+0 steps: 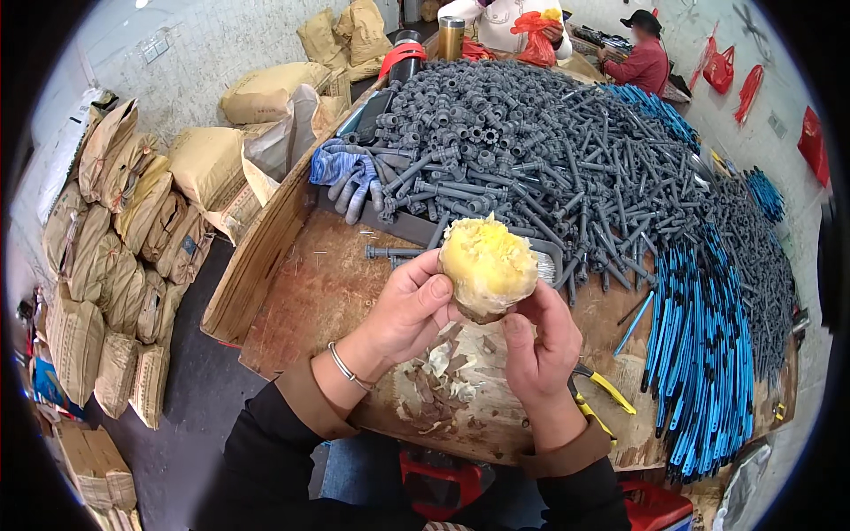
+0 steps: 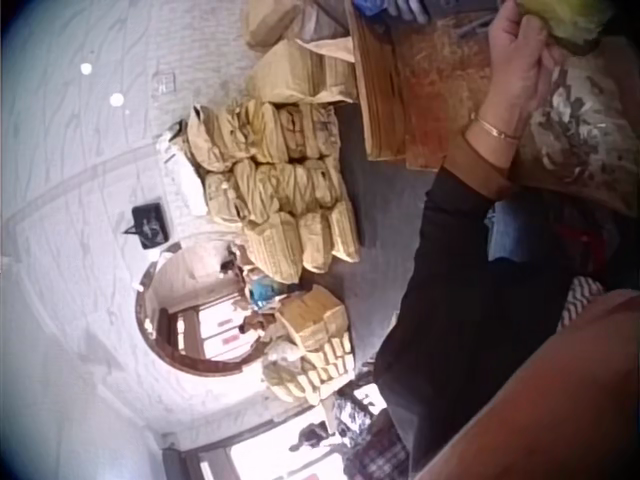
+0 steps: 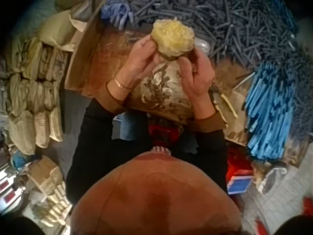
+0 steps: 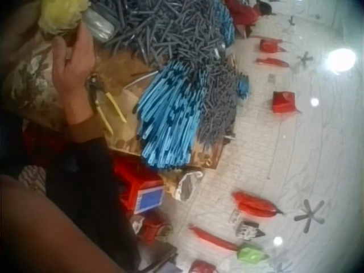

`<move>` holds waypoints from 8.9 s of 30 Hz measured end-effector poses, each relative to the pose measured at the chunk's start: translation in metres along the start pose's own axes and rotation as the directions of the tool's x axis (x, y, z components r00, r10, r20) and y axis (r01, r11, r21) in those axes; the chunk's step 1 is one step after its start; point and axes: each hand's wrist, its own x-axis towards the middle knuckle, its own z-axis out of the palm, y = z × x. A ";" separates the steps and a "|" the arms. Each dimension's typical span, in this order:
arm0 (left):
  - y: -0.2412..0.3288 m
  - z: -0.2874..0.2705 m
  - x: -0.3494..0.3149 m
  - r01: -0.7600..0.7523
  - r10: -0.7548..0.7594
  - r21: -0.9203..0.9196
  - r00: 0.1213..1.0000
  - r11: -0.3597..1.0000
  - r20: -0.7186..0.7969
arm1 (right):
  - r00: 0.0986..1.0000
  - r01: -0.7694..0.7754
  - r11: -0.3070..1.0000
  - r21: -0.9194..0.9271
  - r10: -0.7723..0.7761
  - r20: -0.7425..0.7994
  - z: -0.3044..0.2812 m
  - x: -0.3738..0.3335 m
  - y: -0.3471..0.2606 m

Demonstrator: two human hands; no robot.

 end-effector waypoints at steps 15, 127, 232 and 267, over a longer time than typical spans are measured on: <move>-0.003 0.007 0.004 -0.011 0.025 0.081 0.985 0.997 -0.168 | 0.987 -0.159 0.985 0.070 0.159 -0.003 0.002 -0.001 0.005; 0.002 -0.001 0.009 0.042 -0.001 0.218 0.983 0.975 -0.186 | 0.987 0.097 0.991 -0.094 -0.083 0.140 -0.010 0.016 -0.011; 0.035 0.019 -0.027 -0.005 -0.230 0.590 0.918 0.807 0.323 | 0.997 -0.071 0.979 -0.190 0.074 0.011 0.007 0.002 0.013; -0.004 0.002 0.008 0.009 0.076 0.366 0.973 0.931 -0.217 | 0.999 0.028 0.982 -0.186 -0.036 -0.035 -0.005 0.013 0.000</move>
